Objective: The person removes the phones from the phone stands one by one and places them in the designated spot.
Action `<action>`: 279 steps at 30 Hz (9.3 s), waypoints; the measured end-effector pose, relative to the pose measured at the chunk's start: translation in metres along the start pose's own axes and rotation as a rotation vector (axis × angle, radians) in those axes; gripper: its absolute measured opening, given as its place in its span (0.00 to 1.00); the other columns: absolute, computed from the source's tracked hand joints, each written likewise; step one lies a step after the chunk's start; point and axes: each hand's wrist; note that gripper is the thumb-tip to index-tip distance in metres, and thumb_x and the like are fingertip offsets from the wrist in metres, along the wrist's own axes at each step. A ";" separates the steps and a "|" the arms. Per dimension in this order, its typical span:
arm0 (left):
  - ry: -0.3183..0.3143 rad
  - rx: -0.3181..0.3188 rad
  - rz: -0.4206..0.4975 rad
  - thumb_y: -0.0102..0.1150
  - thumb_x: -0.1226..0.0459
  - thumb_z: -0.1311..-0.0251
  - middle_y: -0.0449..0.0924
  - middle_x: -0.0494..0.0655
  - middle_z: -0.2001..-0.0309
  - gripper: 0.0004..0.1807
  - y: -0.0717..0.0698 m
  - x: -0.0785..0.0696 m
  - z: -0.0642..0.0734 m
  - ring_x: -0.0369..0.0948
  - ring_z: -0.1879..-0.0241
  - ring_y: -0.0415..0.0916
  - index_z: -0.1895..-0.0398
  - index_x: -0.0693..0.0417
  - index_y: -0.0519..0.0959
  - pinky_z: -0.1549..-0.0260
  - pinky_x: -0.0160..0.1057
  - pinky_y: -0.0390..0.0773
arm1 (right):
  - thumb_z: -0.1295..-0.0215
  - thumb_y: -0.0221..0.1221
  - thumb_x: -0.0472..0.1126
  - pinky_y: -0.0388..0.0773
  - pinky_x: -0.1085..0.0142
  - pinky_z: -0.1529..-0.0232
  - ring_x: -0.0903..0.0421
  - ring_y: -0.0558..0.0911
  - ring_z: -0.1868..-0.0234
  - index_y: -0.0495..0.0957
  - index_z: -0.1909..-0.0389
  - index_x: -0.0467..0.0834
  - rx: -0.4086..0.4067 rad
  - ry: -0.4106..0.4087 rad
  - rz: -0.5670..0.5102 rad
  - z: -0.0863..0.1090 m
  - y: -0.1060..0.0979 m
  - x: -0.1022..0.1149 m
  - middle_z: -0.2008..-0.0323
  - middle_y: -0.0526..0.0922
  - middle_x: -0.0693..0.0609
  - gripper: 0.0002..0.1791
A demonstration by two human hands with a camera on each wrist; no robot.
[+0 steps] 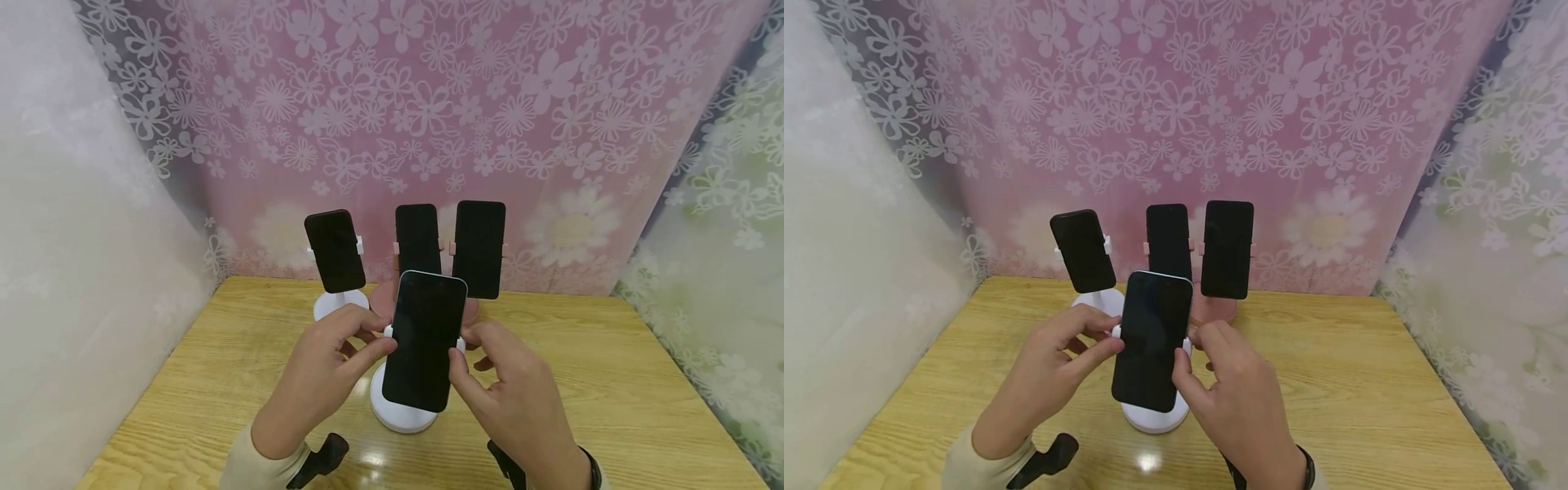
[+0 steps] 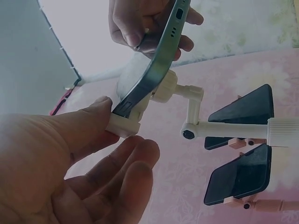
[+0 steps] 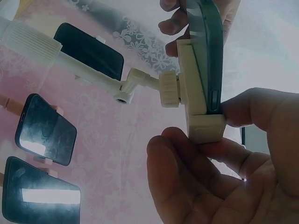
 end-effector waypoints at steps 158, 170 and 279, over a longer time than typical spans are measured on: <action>0.145 0.019 -0.193 0.68 0.59 0.32 0.76 0.32 0.65 0.08 0.003 -0.009 0.009 0.29 0.70 0.73 0.61 0.45 0.77 0.68 0.32 0.80 | 0.36 0.66 0.34 0.74 0.73 0.76 0.68 0.72 0.74 0.78 0.59 0.45 0.026 -0.107 0.088 0.001 0.002 -0.003 0.73 0.74 0.61 0.08; 0.113 0.024 -0.154 0.68 0.60 0.31 0.78 0.29 0.63 0.06 0.002 -0.010 0.008 0.26 0.70 0.74 0.60 0.44 0.78 0.70 0.31 0.80 | 0.37 0.66 0.33 0.77 0.72 0.75 0.68 0.73 0.75 0.79 0.59 0.44 0.036 -0.084 0.085 0.001 0.004 -0.003 0.74 0.76 0.61 0.08; 0.093 0.147 0.108 0.65 0.59 0.29 0.80 0.32 0.62 0.10 0.000 0.003 -0.002 0.32 0.65 0.79 0.55 0.45 0.72 0.66 0.36 0.83 | 0.30 0.63 0.50 0.82 0.60 0.76 0.38 0.75 0.37 0.72 0.29 0.41 0.112 -0.341 0.320 -0.058 -0.006 0.039 0.34 0.73 0.36 0.32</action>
Point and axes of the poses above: each hand's wrist, its own z-axis away from the middle knuckle, its own y-axis out of the palm, x = y × z
